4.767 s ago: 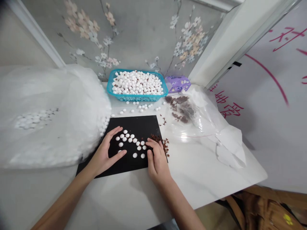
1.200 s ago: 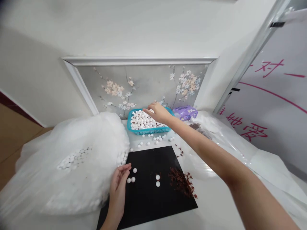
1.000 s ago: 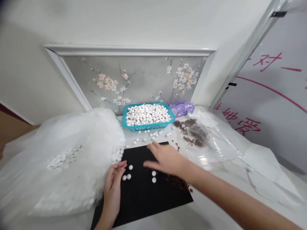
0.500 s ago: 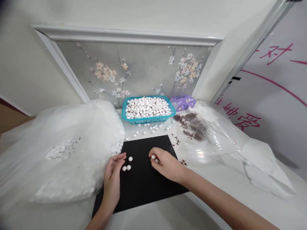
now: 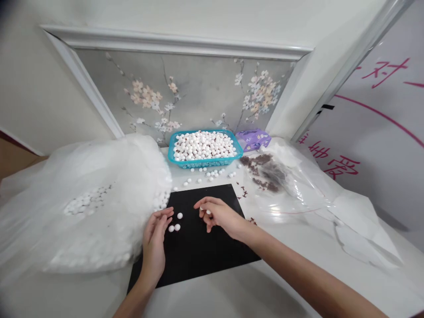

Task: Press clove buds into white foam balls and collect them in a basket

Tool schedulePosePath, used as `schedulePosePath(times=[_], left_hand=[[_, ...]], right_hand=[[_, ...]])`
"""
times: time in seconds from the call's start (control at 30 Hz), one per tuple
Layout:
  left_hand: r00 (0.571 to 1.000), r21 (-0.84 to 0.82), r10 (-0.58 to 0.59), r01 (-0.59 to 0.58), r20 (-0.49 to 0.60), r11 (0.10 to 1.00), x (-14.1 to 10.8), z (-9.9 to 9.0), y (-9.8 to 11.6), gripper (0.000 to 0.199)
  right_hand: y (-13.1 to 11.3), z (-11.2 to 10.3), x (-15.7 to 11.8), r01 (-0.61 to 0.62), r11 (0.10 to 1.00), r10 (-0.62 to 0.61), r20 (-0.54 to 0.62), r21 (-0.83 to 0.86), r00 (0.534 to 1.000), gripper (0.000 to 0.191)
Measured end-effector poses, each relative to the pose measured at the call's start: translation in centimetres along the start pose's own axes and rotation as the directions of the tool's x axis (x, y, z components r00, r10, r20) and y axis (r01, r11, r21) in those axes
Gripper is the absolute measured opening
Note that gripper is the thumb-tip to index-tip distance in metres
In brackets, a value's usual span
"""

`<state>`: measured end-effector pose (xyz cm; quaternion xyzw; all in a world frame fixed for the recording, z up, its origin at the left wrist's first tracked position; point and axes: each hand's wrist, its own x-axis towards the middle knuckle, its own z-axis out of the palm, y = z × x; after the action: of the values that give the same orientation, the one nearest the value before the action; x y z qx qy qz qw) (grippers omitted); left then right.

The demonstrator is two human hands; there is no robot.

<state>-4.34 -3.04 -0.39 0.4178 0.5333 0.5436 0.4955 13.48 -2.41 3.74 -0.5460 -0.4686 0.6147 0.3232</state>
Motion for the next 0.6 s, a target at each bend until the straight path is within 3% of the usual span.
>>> schedulePosePath(times=[0.07,0.17,0.23,0.3,0.43,0.53,0.6], left_hand=[[1.000,-0.016,-0.003,0.003,-0.004,1.000,0.0,0.0,-0.1,0.016],[1.000,-0.033,-0.008,0.007,-0.011,0.999,0.0,0.0,-0.1,0.015],[0.999,-0.049,-0.006,0.004,-0.042,0.999,-0.1,0.0,-0.1,0.014],[0.994,-0.064,0.005,-0.012,-0.110,0.998,0.0,-0.1,-0.1,0.012],[0.975,-0.096,0.028,-0.050,-0.222,0.994,0.0,-0.3,-0.1,0.011],[0.973,-0.117,0.025,-0.053,-0.230,0.992,0.2,-0.3,-0.2,0.010],[0.974,-0.119,0.025,-0.053,-0.227,0.991,0.3,-0.4,-0.3,0.010]], right_hand=[[0.3,1.8,0.5,0.091,0.938,-0.129,-0.094,-0.333,0.987,0.024],[0.6,4.8,0.8,0.205,0.579,-0.397,-0.053,-0.789,0.916,0.023],[0.9,6.6,0.9,0.191,0.380,-0.420,0.015,-0.905,0.907,0.022],[1.1,7.8,1.0,0.180,0.254,-0.415,0.061,-0.950,0.908,0.028],[1.3,8.8,2.0,0.196,0.102,-0.385,0.143,-0.975,0.912,0.028],[1.2,8.6,3.0,0.179,0.068,-0.346,0.145,-0.982,0.927,0.023],[0.9,8.3,3.7,0.161,0.092,-0.323,0.123,-0.983,0.938,0.021]])
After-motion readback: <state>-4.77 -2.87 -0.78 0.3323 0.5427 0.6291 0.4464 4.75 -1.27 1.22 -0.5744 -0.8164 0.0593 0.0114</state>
